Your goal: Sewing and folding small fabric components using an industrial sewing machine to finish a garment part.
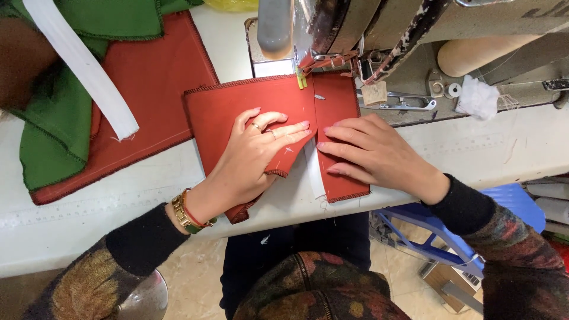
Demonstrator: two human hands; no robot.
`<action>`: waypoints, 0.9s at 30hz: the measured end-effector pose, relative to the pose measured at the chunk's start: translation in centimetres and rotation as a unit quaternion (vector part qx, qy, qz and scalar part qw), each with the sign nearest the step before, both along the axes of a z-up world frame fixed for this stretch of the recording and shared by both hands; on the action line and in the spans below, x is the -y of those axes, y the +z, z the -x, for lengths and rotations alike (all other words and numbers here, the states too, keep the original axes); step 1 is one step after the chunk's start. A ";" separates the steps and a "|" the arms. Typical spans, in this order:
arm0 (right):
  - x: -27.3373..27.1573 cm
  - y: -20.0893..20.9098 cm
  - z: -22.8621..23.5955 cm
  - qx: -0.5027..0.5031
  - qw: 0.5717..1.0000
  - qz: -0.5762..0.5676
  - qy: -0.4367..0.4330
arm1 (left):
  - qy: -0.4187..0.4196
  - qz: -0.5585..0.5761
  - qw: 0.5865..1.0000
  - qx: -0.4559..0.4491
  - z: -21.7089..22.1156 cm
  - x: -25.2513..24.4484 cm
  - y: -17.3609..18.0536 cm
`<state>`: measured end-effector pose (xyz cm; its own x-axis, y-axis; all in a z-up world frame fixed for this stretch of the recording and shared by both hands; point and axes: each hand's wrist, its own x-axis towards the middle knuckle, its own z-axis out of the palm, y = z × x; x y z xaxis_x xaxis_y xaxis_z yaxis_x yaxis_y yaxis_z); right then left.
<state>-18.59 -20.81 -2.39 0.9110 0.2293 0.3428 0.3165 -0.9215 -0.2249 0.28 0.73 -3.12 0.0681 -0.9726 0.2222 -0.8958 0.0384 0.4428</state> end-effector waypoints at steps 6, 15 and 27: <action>0.0 0.1 0.1 0.005 1.000 0.002 0.003 | 0.000 -0.008 1.000 -0.015 0.1 0.0 0.0; 0.4 -0.1 0.3 -0.008 1.000 0.010 0.003 | -0.007 0.041 0.994 0.099 0.6 -0.2 -0.9; 1.1 2.1 -3.4 -0.038 0.982 0.145 -0.112 | -0.018 0.009 0.996 0.089 -0.1 0.1 -1.1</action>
<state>-15.19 -21.88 -0.27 0.9701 0.0983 0.2219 0.0912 -0.9950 0.0418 0.35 0.62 -4.25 -0.0085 -0.9694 0.2452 -0.9579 0.0783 0.2763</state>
